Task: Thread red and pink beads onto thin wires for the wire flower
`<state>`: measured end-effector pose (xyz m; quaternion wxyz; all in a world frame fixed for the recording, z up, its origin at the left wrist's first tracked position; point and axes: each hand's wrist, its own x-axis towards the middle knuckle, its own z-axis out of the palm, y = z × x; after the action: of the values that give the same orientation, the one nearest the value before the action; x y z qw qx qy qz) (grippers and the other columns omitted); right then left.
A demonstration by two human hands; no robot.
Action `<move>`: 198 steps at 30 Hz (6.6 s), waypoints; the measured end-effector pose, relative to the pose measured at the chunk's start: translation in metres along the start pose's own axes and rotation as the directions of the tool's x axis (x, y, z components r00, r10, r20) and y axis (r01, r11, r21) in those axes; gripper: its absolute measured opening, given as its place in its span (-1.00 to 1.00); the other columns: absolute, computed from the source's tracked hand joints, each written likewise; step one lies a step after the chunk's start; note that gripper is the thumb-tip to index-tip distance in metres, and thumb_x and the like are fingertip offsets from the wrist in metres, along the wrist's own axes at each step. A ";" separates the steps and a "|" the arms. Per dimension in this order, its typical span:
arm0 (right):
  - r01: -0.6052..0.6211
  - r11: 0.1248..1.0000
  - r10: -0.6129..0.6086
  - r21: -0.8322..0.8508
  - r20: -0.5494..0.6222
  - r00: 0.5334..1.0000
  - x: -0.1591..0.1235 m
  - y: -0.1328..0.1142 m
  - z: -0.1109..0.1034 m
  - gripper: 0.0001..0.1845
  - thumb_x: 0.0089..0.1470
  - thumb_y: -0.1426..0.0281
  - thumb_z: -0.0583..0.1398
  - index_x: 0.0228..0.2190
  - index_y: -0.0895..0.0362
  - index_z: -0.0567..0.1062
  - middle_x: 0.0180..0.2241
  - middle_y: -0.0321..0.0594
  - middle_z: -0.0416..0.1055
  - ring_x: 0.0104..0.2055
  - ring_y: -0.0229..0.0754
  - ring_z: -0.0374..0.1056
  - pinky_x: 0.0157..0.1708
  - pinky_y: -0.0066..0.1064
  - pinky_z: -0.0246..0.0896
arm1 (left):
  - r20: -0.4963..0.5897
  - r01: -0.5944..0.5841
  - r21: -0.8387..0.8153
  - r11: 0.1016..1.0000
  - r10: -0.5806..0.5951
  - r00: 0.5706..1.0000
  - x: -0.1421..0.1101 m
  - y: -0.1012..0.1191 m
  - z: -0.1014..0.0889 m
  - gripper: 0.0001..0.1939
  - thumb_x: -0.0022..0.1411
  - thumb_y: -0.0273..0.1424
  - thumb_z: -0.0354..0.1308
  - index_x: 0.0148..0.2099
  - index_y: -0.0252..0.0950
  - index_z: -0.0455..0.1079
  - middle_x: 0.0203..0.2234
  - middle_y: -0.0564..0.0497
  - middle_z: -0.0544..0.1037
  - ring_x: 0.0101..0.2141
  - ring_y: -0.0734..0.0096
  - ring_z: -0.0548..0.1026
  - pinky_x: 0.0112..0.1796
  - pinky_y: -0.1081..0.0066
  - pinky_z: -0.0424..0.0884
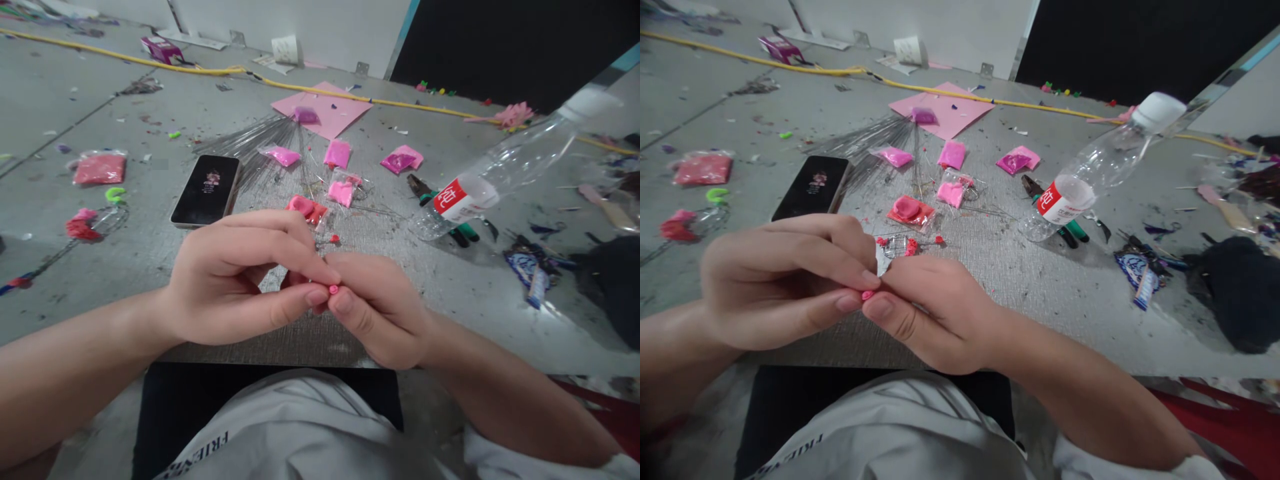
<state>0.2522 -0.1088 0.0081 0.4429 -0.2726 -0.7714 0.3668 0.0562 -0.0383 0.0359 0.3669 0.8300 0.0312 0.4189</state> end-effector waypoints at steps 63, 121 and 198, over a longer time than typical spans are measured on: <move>-0.111 0.936 0.215 0.334 -0.291 0.932 -0.003 0.008 -0.008 -0.54 0.42 0.11 0.05 -0.32 0.10 0.59 -0.42 -0.22 0.49 -0.39 -0.22 0.38 -0.38 -0.34 0.31 | 0.128 0.035 -0.066 0.997 -0.027 0.991 0.003 -0.008 -0.008 -0.87 0.30 -0.49 0.34 -0.10 -0.23 0.62 -0.44 -0.01 0.57 -0.46 0.49 0.53 -0.42 0.52 0.48; -0.076 0.901 -0.074 -0.426 -0.325 0.943 0.007 0.038 -0.014 -0.84 0.26 0.49 0.23 -0.12 0.12 0.54 -0.22 -0.20 0.52 -0.28 -0.24 0.45 -0.36 -0.38 0.37 | 0.051 0.427 0.102 0.898 -0.434 0.899 -0.003 -0.067 -0.031 -0.79 0.25 -0.30 0.37 -0.09 -0.27 0.60 -0.28 -0.06 0.66 -0.29 0.40 0.58 -0.30 0.46 0.50; 0.112 0.822 -0.273 -0.559 -0.213 0.938 0.000 0.022 -0.008 -0.71 0.26 0.49 0.27 -0.02 -0.02 0.61 -0.22 -0.18 0.53 -0.24 -0.16 0.46 -0.24 -0.23 0.46 | 0.315 0.759 -0.248 0.602 -0.691 0.651 0.001 -0.036 -0.008 -0.75 0.28 -0.24 0.27 -0.39 -0.27 0.51 -0.57 0.00 0.55 -0.57 0.46 0.46 -0.59 0.45 0.36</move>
<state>0.2610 -0.0932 -0.0074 0.4896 -0.3553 -0.7950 0.0453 0.0602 -0.0073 0.0166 0.6512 0.6985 0.2550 0.1517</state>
